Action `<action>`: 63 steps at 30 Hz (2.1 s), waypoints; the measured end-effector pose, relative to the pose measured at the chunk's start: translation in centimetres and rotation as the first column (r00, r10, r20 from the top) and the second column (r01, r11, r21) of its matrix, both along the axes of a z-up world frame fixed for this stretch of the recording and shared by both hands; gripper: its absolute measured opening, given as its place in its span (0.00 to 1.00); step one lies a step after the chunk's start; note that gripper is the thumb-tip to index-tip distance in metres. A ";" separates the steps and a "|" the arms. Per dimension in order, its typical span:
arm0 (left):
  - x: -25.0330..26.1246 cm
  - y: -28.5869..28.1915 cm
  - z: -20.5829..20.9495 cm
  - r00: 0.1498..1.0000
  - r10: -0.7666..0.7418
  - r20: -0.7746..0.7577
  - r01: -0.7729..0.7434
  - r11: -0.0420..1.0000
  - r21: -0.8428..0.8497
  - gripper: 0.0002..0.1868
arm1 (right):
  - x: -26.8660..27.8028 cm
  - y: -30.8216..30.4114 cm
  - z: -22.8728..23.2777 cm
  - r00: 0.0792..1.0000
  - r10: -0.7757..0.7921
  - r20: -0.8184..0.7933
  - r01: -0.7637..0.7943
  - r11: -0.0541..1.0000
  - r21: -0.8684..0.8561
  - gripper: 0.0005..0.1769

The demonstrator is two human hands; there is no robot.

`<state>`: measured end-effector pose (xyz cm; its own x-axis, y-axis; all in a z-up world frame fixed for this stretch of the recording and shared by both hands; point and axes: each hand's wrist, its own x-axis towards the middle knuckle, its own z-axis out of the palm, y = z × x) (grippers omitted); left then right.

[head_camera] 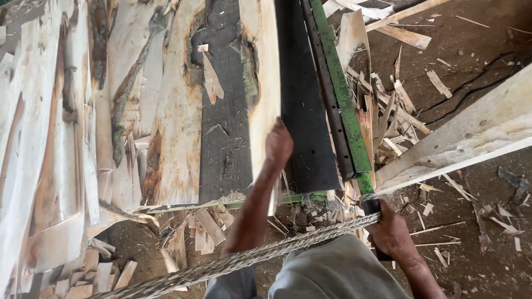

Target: The person is using a manual lever-action cutter to slice thin strips of wood in a workshop.

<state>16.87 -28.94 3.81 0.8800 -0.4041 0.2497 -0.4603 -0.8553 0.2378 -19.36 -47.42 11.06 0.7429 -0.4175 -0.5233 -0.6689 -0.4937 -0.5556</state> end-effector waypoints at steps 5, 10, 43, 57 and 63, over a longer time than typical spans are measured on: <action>0.9 5.5 11.8 0.996 -0.084 -0.028 0.065 0.913 -0.402 0.30 | 0.8 0.4 2.2 0.993 -0.073 -0.095 0.077 0.996 0.042 0.29; -3.4 10.6 9.7 0.993 -0.053 -0.108 -0.029 0.766 -0.643 0.23 | 0.6 0.3 2.7 0.994 -0.093 -0.059 0.097 0.993 0.074 0.31; -17.0 7.3 -6.9 0.596 -0.471 -0.650 -0.584 0.300 -0.754 0.35 | -0.1 -1.3 7.0 0.962 -0.231 0.148 0.155 0.903 0.401 0.24; -12.3 -1.6 -9.2 0.826 -0.030 -0.563 -0.368 0.727 -0.580 0.31 | 1.6 1.7 12.3 0.989 -0.148 0.000 0.138 0.924 0.357 0.29; -8.4 -5.7 -8.8 0.705 0.040 -0.708 -0.462 0.783 -0.416 0.39 | 1.3 1.7 11.5 0.984 -0.179 -0.015 0.176 0.938 0.299 0.26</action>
<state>8.51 -34.65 -4.99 0.9416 -0.1260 -0.3122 0.1986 -0.5410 0.8173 -18.02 -45.67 22.52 0.6779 -0.3694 -0.6356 -0.7230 -0.1780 -0.6675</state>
